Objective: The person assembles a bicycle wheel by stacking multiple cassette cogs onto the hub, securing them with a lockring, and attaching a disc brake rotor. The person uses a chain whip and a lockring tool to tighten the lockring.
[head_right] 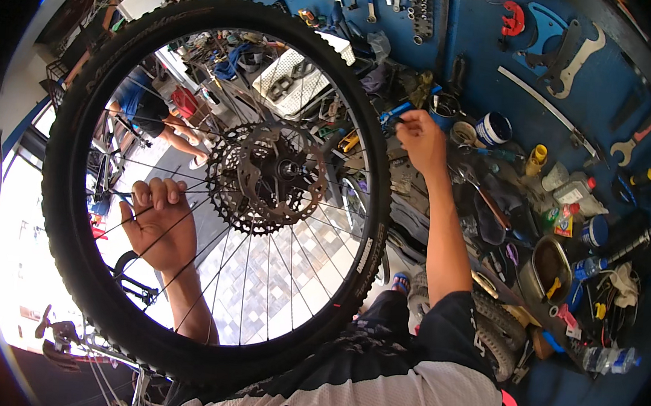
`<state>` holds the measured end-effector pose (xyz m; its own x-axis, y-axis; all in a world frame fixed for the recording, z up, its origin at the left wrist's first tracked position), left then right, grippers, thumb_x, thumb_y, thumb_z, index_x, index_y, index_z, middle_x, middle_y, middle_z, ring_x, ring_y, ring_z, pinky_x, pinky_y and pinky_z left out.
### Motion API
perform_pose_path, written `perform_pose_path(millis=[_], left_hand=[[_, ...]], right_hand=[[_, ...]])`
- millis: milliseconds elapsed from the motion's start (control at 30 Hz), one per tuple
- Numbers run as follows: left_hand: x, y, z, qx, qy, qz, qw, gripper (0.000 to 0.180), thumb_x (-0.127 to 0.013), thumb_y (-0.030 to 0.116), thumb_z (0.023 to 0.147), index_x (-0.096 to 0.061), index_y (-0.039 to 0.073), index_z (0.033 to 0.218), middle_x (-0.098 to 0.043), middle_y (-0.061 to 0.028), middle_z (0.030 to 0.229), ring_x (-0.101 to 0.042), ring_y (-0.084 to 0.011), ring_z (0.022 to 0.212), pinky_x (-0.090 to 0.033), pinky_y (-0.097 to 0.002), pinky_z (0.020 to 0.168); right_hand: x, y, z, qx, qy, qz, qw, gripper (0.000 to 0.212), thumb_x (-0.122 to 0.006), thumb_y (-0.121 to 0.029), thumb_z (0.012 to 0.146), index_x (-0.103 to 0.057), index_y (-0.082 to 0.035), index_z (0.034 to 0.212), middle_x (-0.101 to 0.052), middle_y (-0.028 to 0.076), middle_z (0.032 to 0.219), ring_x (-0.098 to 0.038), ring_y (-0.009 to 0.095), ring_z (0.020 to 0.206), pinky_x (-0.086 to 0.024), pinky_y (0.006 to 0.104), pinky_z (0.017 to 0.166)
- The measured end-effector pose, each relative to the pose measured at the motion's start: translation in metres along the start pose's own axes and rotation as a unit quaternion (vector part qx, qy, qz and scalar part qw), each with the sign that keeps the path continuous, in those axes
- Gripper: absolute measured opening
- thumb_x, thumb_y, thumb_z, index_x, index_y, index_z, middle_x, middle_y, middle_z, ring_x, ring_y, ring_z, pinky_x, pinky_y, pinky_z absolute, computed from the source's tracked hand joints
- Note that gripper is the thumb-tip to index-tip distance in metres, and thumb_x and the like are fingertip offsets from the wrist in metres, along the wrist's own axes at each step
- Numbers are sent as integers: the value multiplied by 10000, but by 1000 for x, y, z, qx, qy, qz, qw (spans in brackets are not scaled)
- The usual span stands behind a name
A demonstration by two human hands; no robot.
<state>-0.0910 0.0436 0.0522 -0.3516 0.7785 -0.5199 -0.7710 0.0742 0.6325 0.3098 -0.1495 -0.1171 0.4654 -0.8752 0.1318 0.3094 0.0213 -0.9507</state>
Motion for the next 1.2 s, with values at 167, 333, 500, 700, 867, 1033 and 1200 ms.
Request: perform_pose_path(millis=[167, 333, 500, 700, 867, 1033, 1200], left_hand=[[-10, -3, 2, 5, 11, -18, 1000, 470, -257, 503, 1107, -453, 116, 927, -438, -49, 795, -429, -227, 840, -356, -439, 943], [-14, -2, 3, 6, 17, -37, 999, 480, -279, 520, 1094, -444, 104, 922, -443, -65, 794, -409, -236, 841, -344, -403, 886], [-13, -3, 3, 3, 1, -53, 999, 485, -271, 518, 1097, -445, 100, 922, -445, -72, 799, -404, -240, 842, -348, -403, 878], [-15, -2, 2, -3, -10, -50, 999, 495, -259, 519, 1102, -446, 99, 920, -448, -72, 802, -411, -246, 847, -356, -407, 884], [-17, -2, 3, 2, -15, -57, 998, 500, -256, 517, 1103, -449, 96, 916, -456, -72, 806, -416, -241, 845, -361, -402, 881], [-19, -2, 4, 0, -17, -54, 998, 502, -257, 517, 1103, -453, 94, 914, -459, -73, 804, -414, -238, 841, -363, -398, 874], [-18, -2, 4, 1, -14, -52, 999, 500, -258, 521, 1101, -442, 98, 907, -455, -73, 800, -411, -237, 840, -360, -394, 872]], right_hand=[[-51, -131, -66, 129, -221, 117, 960, 189, -706, -19, 959, -707, -10, 1147, -730, 32, 993, -673, 69, 854, -553, 227, 736], [-74, -165, -75, 176, -226, -8, 958, 266, -700, 3, 917, -762, -80, 1163, -755, 64, 966, -704, 131, 819, -553, 275, 733], [-74, -165, -81, 247, -210, -77, 943, 336, -679, 10, 906, -766, -109, 1208, -736, 82, 1056, -706, 197, 834, -550, 298, 733], [-71, -175, -103, 286, -215, -115, 927, 416, -712, -88, 922, -710, -145, 1333, -689, 115, 1231, -715, 282, 977, -574, 355, 851], [-71, -176, -106, 282, -209, -145, 925, 480, -769, -171, 909, -669, -131, 1376, -683, 135, 1261, -695, 339, 1102, -561, 411, 970], [-72, -170, -103, 284, -204, -147, 925, 464, -783, -178, 899, -667, -103, 1342, -677, 132, 1283, -678, 347, 1152, -559, 420, 988], [-71, -171, -99, 278, -226, -136, 923, 454, -777, -172, 899, -666, -103, 1333, -665, 134, 1311, -676, 350, 1157, -560, 423, 991]])
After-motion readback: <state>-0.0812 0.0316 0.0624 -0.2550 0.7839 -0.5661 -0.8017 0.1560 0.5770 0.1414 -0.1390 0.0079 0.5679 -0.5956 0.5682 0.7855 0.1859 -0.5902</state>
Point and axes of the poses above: each hand's wrist, its own z-axis towards the middle knuckle, its own x-axis out of the back of the hand, y = z × x, the point moved 1 cm from there along z, towards the middle knuckle
